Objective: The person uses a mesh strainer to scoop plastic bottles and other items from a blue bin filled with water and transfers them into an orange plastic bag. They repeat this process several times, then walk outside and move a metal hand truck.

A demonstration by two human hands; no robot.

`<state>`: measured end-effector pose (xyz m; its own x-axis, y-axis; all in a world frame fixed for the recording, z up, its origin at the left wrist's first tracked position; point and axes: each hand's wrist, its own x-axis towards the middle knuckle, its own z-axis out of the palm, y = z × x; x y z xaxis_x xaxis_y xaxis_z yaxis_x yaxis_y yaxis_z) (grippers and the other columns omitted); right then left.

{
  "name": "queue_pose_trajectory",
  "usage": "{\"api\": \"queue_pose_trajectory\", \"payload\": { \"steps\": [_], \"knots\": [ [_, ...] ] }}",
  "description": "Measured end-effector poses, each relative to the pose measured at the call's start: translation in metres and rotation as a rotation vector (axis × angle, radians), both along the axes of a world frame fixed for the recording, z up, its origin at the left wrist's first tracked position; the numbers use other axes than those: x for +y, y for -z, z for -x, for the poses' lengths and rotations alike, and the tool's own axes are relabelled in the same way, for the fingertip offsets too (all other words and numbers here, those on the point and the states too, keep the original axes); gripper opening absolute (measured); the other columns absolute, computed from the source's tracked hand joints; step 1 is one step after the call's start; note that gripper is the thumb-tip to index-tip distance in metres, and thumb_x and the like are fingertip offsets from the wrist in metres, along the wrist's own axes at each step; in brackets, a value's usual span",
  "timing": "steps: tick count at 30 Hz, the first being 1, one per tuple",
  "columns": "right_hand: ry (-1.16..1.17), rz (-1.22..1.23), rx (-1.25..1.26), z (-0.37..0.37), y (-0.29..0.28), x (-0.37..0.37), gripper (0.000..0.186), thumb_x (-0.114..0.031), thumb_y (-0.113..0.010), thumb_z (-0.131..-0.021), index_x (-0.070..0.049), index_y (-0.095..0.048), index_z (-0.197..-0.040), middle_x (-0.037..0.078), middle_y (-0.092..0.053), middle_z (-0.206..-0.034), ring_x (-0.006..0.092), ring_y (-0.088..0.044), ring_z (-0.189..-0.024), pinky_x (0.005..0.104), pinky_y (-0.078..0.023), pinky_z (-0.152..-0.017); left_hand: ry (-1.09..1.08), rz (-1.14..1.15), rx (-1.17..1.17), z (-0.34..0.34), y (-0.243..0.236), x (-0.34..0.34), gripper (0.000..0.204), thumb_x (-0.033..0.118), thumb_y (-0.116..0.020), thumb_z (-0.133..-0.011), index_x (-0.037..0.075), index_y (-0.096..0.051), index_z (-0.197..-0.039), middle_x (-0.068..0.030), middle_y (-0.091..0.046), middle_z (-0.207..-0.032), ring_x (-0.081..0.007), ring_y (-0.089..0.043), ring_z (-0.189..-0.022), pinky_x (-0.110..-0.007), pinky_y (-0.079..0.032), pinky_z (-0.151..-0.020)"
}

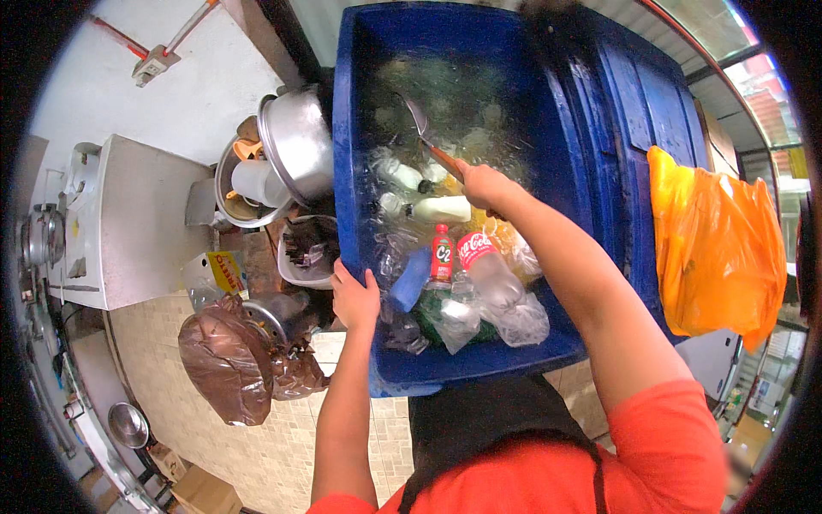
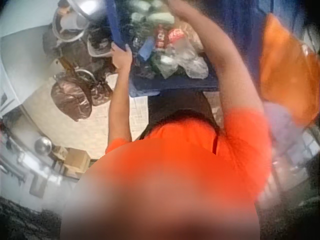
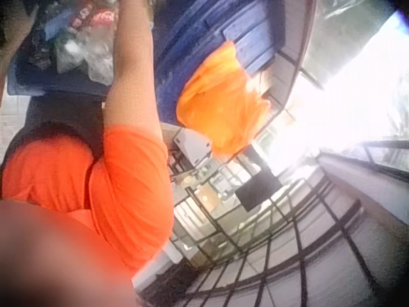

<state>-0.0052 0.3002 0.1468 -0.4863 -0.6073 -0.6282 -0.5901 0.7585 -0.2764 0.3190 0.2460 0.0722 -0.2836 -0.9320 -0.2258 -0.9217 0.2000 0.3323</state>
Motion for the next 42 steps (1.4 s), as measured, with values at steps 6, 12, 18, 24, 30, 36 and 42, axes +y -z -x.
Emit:
{"api": "queue_pose_trajectory", "payload": {
  "steps": [6,12,18,24,30,36,42],
  "knots": [
    [-0.297,-0.077,0.234,0.086,0.074,-0.056,0.044,-0.019,-0.066,-0.09,-0.007,-0.061,-0.132,0.019,-0.072,-0.115,0.0321,-0.076,-0.084,0.0445,-0.062,-0.073,-0.033,-0.058,-0.083,0.006,0.004,-0.006,0.072,0.039,-0.067,-0.09,0.005,-0.037,-0.145,-0.0227,-0.059,-0.127,-0.044,-0.066,-0.104,-0.053,-0.054,-0.085],
    [-0.264,0.081,0.604,0.122,0.182,-0.078,0.021,-0.013,-0.052,-0.096,-0.006,-0.071,-0.098,0.017,-0.075,-0.091,0.0348,-0.075,-0.09,0.046,-0.06,-0.077,-0.006,0.014,-0.136,0.009,0.007,-0.009,0.071,0.039,-0.069,-0.085,0.0,-0.043,-0.139,-0.0227,-0.06,-0.123,-0.0442,-0.066,-0.1,-0.053,-0.054,-0.084],
    [-0.41,0.024,0.502,0.158,0.153,-0.003,0.018,-0.01,-0.064,-0.083,-0.003,-0.069,-0.098,0.019,-0.074,-0.091,0.0364,-0.074,-0.088,0.0469,-0.06,-0.077,0.003,0.008,-0.153,0.012,0.013,-0.012,0.068,0.036,-0.067,-0.086,0.002,-0.04,-0.138,-0.0214,-0.059,-0.115,-0.043,-0.066,-0.093,-0.054,-0.053,-0.081],
    [-0.211,0.068,0.364,0.149,0.152,0.032,0.024,-0.011,-0.066,-0.077,-0.004,-0.068,-0.1,0.023,-0.072,-0.093,0.0403,-0.072,-0.09,0.0498,-0.058,-0.084,-0.02,-0.009,-0.206,0.013,0.013,-0.011,0.067,0.036,-0.067,-0.086,0.0,-0.041,-0.136,-0.0217,-0.06,-0.115,-0.0415,-0.067,-0.095,-0.052,-0.054,-0.083],
    [-0.105,0.134,0.348,0.129,0.152,0.093,0.025,-0.012,-0.069,-0.074,-0.002,-0.066,-0.097,0.026,-0.071,-0.09,0.0432,-0.071,-0.088,0.0533,-0.056,-0.081,-0.014,0.041,-0.244,0.015,0.018,-0.011,0.066,0.037,-0.067,-0.085,-0.001,-0.042,-0.135,-0.0219,-0.062,-0.116,-0.0425,-0.068,-0.093,-0.052,-0.054,-0.083],
    [-0.006,0.213,0.273,0.104,0.148,0.124,0.028,-0.015,-0.07,-0.074,-0.003,-0.065,-0.099,0.026,-0.071,-0.086,0.0444,-0.07,-0.084,0.0544,-0.056,-0.08,0.195,0.364,-0.123,0.015,0.007,-0.004,0.078,0.031,-0.071,-0.081,-0.001,-0.037,-0.144,-0.0232,-0.05,-0.137,-0.0448,-0.049,-0.13,-0.055,-0.042,-0.107],
    [0.062,0.198,0.263,0.091,0.166,0.128,0.025,-0.016,-0.071,-0.075,-0.003,-0.063,-0.094,0.027,-0.07,-0.083,0.0459,-0.069,-0.082,0.0552,-0.055,-0.077,0.713,0.464,0.271,0.133,0.008,-0.066,0.073,0.02,-0.077,-0.079,0.012,-0.047,-0.145,-0.0221,-0.05,-0.139,-0.0424,-0.05,-0.13,-0.05,-0.043,-0.109]
  ]
}}
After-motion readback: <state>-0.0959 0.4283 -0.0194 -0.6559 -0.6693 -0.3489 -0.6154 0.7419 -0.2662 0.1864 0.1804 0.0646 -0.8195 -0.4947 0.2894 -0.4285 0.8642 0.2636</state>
